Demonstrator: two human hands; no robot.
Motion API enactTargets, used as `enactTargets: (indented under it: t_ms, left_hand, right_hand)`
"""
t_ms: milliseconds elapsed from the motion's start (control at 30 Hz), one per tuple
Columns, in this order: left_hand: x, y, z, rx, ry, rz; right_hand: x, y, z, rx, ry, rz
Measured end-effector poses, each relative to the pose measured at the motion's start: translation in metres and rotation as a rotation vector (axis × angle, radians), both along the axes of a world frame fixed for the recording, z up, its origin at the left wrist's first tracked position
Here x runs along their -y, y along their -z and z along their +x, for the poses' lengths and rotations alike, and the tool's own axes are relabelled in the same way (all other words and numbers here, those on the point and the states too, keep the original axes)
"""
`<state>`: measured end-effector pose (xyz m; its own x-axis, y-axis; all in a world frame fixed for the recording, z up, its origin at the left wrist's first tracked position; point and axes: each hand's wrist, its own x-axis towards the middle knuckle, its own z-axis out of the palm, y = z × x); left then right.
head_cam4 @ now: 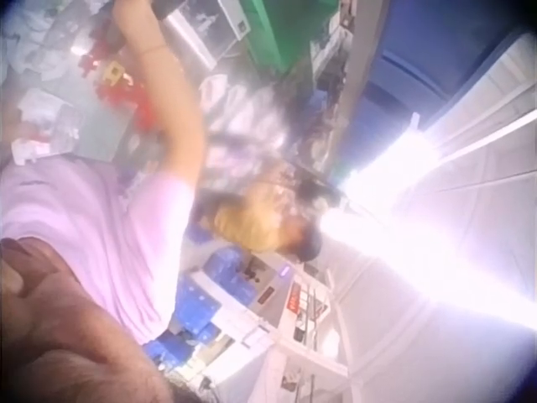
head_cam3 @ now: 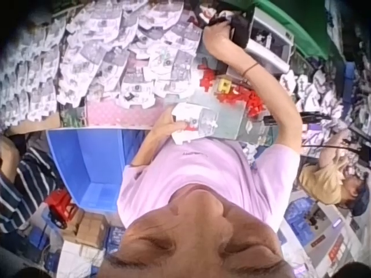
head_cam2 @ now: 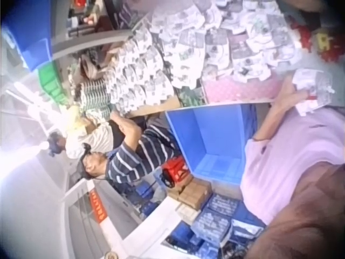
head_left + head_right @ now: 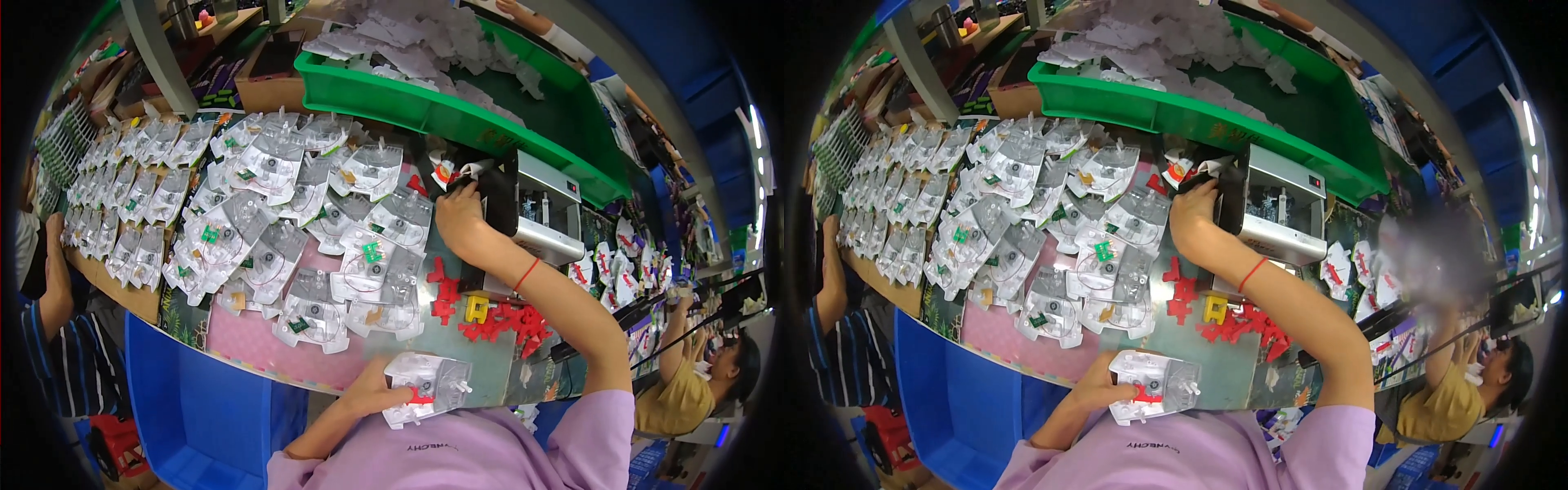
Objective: The person assembles plastic components by inserting small red plastic inserts into white plastic housings, then secures them using a handheld pneumatic tool.
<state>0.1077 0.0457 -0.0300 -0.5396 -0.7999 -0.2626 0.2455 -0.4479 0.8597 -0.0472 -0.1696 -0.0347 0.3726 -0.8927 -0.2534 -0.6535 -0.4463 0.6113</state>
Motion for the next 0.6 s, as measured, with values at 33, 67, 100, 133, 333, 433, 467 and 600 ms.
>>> enactTargets:
  t_ms: [33, 67, 100, 133, 333, 433, 467, 600]
  left_hand:
    - [0.0, 0.002, 0.001, 0.031, 0.028, 0.019]
    - [0.0, 0.004, 0.001, 0.061, 0.056, 0.037]
    - [0.0, 0.003, 0.002, 0.061, 0.055, 0.034]
    - [0.0, 0.002, 0.002, 0.053, 0.027, 0.024]
    - [0.001, 0.006, 0.003, 0.013, 0.011, 0.016]
    - [0.001, 0.007, 0.002, -0.013, 0.006, 0.022]
    - [0.0, 0.007, 0.002, -0.033, -0.008, 0.006]
    - [0.003, 0.004, 0.002, 0.027, 0.058, -0.037]
  right_hand:
    - [-0.002, 0.002, -0.001, 0.042, -0.005, -0.015]
    - [-0.003, 0.004, -0.001, 0.04, -0.002, -0.019]
    - [-0.005, 0.0, 0.003, 0.034, -0.023, 0.044]
    - [-0.009, -0.004, 0.006, 0.029, -0.045, 0.107]
    - [-0.047, -0.037, -0.002, 0.293, -0.137, 0.372]
    - [-0.048, -0.061, 0.001, 0.4, -0.077, 0.503]
    - [-0.048, -0.064, 0.001, 0.401, -0.103, 0.484]
    - [-0.046, -0.065, 0.0, 0.37, -0.076, 0.568]
